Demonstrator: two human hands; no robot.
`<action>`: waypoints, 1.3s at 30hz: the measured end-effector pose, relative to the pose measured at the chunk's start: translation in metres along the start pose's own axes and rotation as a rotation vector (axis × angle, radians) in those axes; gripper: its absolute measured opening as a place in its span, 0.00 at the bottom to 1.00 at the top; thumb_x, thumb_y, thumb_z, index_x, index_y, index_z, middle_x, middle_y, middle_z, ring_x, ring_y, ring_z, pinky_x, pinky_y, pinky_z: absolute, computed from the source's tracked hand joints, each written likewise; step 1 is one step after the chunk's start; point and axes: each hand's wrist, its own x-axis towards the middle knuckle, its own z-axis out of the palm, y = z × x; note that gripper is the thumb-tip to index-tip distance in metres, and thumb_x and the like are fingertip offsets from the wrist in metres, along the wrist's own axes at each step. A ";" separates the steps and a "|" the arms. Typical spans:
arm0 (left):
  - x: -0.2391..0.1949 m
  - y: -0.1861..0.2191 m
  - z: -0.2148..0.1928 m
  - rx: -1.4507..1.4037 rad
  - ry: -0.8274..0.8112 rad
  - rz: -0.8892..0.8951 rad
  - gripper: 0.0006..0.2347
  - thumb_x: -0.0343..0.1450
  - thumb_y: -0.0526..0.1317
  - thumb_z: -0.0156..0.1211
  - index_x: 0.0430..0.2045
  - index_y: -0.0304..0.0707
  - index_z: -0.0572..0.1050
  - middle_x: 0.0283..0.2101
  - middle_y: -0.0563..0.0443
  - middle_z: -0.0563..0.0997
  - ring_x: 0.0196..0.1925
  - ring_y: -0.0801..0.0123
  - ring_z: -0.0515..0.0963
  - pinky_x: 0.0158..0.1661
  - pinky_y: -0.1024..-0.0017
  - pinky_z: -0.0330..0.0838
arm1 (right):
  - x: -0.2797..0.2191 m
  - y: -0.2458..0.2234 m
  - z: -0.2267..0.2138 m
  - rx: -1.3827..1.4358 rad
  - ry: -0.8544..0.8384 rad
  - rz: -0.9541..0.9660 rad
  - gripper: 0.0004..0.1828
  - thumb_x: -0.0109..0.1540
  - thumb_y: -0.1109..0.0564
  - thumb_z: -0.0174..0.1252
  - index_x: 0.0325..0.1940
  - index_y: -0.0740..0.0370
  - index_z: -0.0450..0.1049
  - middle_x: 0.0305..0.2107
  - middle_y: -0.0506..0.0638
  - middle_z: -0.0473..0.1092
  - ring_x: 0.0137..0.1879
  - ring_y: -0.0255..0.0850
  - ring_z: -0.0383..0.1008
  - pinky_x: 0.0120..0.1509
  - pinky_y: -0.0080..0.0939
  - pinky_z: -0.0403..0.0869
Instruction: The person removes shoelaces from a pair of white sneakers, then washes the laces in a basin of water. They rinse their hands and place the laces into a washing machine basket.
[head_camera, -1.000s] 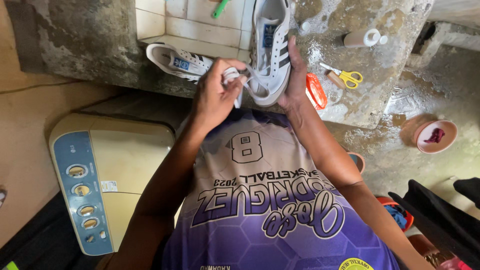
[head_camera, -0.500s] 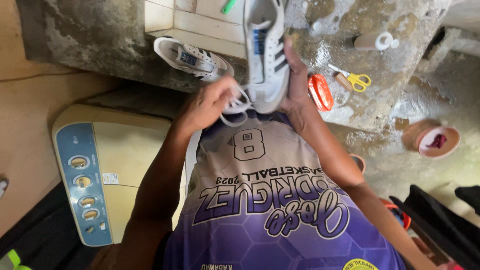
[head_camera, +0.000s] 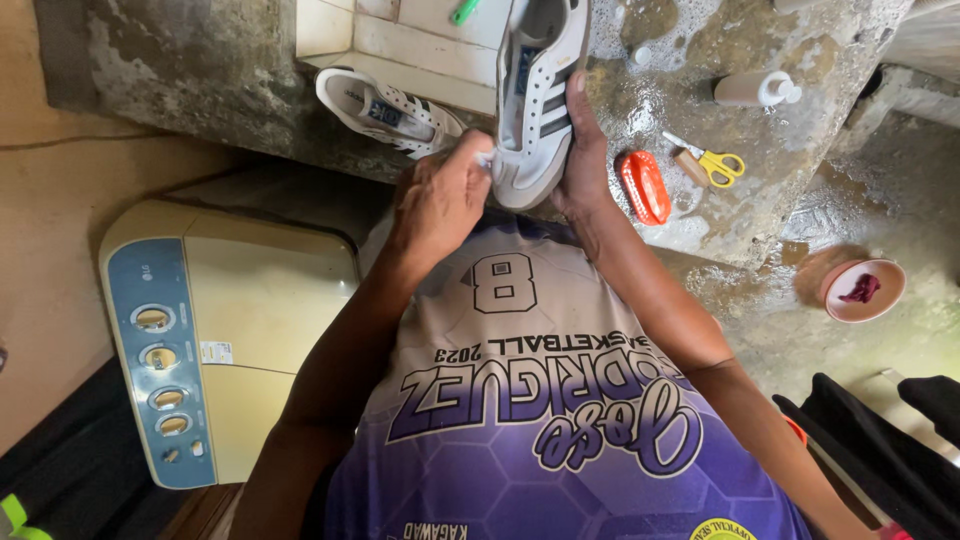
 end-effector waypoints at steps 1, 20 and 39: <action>0.001 -0.002 0.002 -0.140 -0.019 0.003 0.09 0.73 0.33 0.57 0.46 0.44 0.71 0.31 0.41 0.77 0.30 0.50 0.80 0.34 0.61 0.73 | 0.000 0.000 0.001 -0.019 0.012 0.003 0.29 0.67 0.37 0.53 0.60 0.63 0.72 0.47 0.54 0.78 0.50 0.42 0.81 0.58 0.45 0.80; -0.003 -0.033 0.022 -0.517 -0.247 -0.143 0.06 0.76 0.36 0.52 0.46 0.38 0.70 0.37 0.42 0.80 0.33 0.53 0.81 0.34 0.63 0.78 | 0.002 0.006 -0.025 0.004 -0.014 0.101 0.32 0.67 0.40 0.58 0.67 0.64 0.67 0.54 0.56 0.74 0.56 0.47 0.79 0.64 0.51 0.79; -0.018 -0.123 0.019 -0.921 0.150 -0.476 0.04 0.72 0.41 0.60 0.34 0.43 0.78 0.26 0.59 0.76 0.25 0.78 0.74 0.23 0.76 0.69 | -0.002 0.010 -0.072 -0.400 0.001 0.096 0.32 0.65 0.47 0.64 0.69 0.63 0.65 0.51 0.49 0.75 0.53 0.36 0.77 0.59 0.38 0.76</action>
